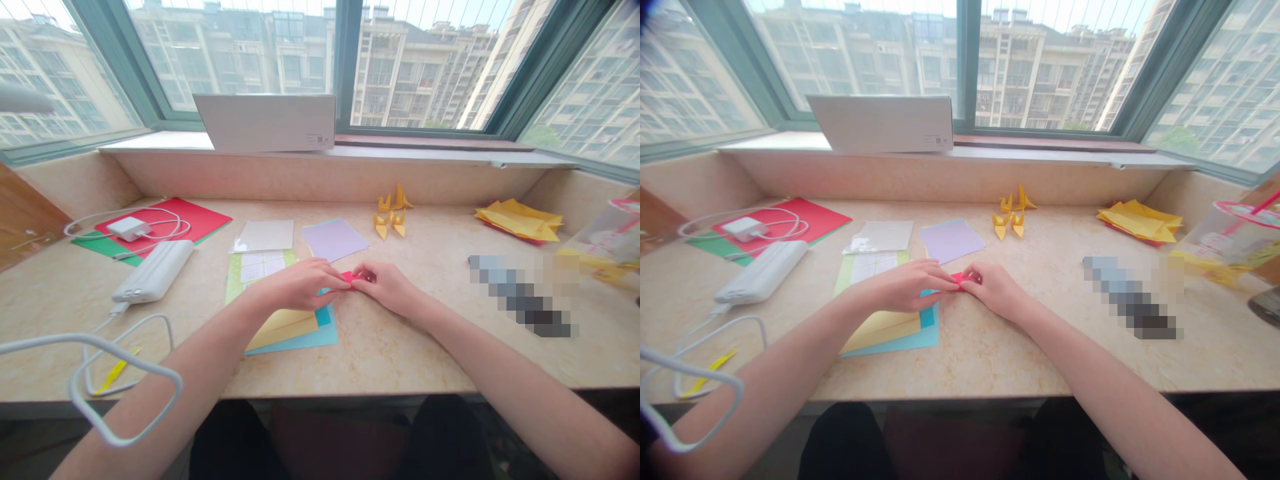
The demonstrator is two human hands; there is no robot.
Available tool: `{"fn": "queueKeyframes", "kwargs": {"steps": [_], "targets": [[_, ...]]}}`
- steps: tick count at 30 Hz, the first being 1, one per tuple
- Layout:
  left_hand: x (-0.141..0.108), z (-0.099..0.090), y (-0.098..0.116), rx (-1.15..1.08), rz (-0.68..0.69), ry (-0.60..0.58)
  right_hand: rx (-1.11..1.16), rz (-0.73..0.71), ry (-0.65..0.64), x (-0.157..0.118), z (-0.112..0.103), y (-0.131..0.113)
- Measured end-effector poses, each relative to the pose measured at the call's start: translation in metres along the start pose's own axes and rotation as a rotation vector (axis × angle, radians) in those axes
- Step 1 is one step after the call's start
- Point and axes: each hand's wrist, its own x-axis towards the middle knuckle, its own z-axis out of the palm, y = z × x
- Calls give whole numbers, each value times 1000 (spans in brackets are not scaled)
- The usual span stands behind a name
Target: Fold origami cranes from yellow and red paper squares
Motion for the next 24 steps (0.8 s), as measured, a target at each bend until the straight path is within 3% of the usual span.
{"fn": "queueKeyframes", "kwargs": {"steps": [8,15,24], "targets": [[-1,7,-3,83,3,-51,10,24,-47,-1,-8,-10],[3,9,-6,27,-41,-38,25,28,-98,-2,-13,-10],[15,30,-5,64,-282,55,85,65,-108,1,-10,-9]]}}
